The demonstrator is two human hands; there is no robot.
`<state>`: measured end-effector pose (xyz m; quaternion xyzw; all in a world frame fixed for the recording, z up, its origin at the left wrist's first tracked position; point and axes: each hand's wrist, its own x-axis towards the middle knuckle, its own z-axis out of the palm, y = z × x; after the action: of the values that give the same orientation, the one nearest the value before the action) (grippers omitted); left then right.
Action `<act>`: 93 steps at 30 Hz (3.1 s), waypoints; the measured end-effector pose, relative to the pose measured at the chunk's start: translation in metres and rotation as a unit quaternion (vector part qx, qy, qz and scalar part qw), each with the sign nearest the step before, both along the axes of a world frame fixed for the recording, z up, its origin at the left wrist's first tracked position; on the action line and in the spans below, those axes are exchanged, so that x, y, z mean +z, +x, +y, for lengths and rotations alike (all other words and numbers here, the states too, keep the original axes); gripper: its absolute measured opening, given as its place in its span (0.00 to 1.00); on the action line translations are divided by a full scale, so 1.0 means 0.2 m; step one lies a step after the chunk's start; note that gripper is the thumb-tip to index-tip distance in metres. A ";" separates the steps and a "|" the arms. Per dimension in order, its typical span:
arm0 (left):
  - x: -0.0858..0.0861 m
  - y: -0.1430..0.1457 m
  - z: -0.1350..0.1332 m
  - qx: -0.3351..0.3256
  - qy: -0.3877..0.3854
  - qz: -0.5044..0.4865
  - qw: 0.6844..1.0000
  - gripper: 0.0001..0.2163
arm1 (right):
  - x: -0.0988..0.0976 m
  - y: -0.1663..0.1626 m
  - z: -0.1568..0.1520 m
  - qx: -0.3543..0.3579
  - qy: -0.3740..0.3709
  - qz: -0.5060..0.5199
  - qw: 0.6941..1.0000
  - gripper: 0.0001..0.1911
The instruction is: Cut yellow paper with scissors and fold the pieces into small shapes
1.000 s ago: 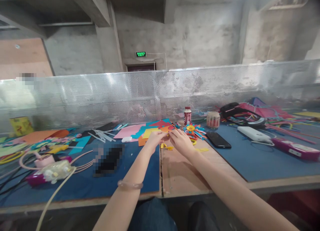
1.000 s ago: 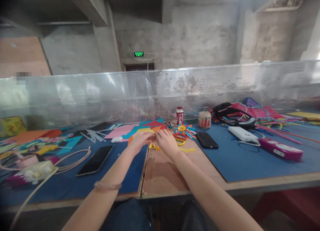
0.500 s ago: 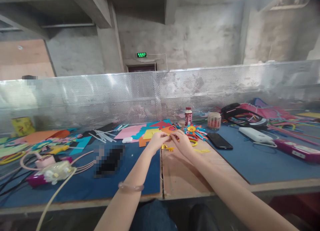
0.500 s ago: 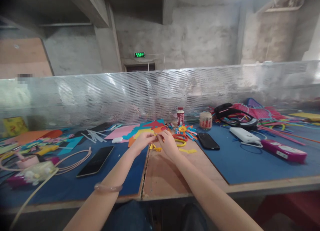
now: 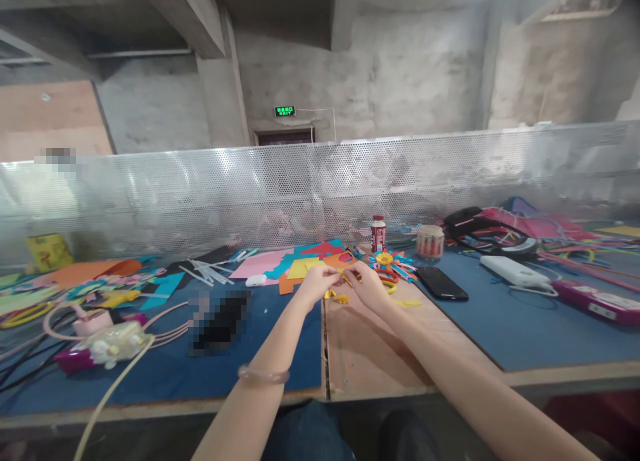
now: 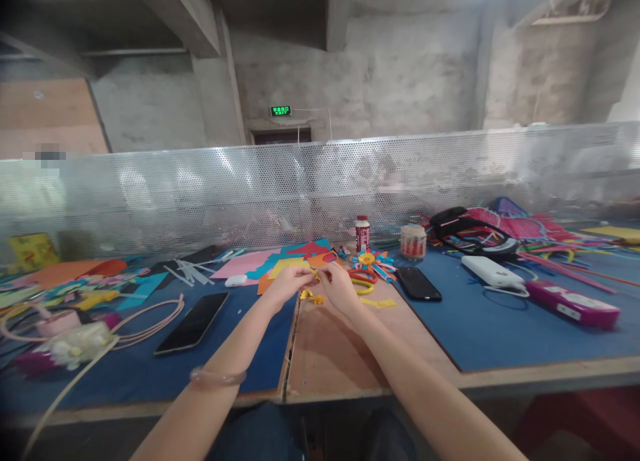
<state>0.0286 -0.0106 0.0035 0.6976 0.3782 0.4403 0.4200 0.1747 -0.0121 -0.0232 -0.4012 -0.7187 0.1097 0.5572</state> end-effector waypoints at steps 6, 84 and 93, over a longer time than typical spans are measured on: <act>0.02 0.01 -0.01 0.028 0.009 0.008 1.000 0.05 | 0.00 0.00 0.01 0.016 -0.016 0.023 0.999 0.09; 0.02 -0.01 0.03 0.064 0.112 0.034 0.991 0.07 | 0.02 -0.01 -0.02 0.058 -0.069 0.077 0.993 0.11; 0.01 -0.01 0.02 0.039 0.024 -0.028 0.999 0.09 | 0.02 -0.01 -0.02 0.162 -0.192 0.212 0.944 0.12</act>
<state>0.0265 -0.0058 0.0055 0.6798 0.3824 0.4847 0.3959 0.1729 -0.0163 -0.0187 -0.3458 -0.6045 0.4172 0.5839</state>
